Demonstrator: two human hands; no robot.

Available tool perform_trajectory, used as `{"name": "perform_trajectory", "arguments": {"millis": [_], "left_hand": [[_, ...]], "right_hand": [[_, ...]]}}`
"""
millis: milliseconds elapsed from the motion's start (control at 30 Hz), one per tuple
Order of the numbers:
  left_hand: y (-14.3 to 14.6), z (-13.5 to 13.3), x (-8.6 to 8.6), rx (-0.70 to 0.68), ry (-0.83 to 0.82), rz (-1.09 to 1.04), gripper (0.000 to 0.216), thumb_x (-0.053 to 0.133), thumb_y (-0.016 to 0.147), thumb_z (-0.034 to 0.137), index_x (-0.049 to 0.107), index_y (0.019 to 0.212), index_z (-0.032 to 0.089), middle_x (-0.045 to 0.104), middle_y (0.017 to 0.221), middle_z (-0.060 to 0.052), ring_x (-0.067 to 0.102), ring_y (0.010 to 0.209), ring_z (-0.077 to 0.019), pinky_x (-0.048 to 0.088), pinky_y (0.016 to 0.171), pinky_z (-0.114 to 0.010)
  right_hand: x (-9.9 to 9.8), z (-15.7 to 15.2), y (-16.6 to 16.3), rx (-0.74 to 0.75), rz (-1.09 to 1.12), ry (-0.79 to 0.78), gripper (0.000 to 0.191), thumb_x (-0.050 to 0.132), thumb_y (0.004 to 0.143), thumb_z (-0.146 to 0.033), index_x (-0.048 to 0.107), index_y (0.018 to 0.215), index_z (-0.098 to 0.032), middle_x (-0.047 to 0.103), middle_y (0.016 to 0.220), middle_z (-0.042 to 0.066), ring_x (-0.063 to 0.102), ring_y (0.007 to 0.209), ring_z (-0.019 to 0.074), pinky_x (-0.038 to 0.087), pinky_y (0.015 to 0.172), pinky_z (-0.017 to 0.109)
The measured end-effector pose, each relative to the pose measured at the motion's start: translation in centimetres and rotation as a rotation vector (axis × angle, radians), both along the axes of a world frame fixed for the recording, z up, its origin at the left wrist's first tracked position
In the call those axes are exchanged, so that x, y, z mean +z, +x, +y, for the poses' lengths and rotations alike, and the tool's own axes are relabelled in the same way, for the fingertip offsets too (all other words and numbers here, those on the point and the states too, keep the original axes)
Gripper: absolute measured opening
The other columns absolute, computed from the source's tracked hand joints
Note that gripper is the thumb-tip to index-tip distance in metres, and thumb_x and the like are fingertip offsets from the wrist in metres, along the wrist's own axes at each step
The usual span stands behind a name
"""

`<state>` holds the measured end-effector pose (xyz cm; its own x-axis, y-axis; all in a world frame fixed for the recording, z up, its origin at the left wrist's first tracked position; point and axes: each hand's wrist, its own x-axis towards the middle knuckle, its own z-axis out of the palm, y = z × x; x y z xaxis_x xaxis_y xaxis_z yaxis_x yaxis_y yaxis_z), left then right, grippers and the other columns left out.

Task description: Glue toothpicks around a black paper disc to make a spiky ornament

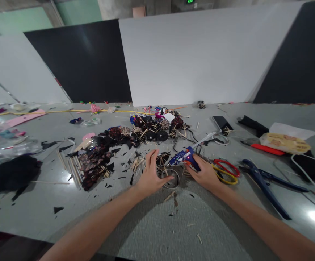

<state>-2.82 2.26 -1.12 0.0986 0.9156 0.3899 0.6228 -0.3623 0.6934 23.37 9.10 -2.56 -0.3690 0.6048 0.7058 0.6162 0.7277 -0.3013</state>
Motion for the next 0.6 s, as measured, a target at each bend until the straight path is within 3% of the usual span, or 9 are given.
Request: {"name": "perform_trajectory", "arguments": {"millis": [600], "left_hand": [[0.01, 0.01, -0.07, 0.005, -0.012, 0.009, 0.112, 0.072, 0.080, 0.072, 0.007, 0.162, 0.033, 0.023, 0.164, -0.017, 0.028, 0.156, -0.0364, 0.033, 0.124, -0.054]], "right_hand": [[-0.36, 0.07, 0.23, -0.015, -0.030, -0.091, 0.027, 0.059, 0.101, -0.041, 0.062, 0.118, -0.021, 0.075, 0.102, 0.012, 0.074, 0.091, 0.0290, 0.061, 0.079, 0.040]]}}
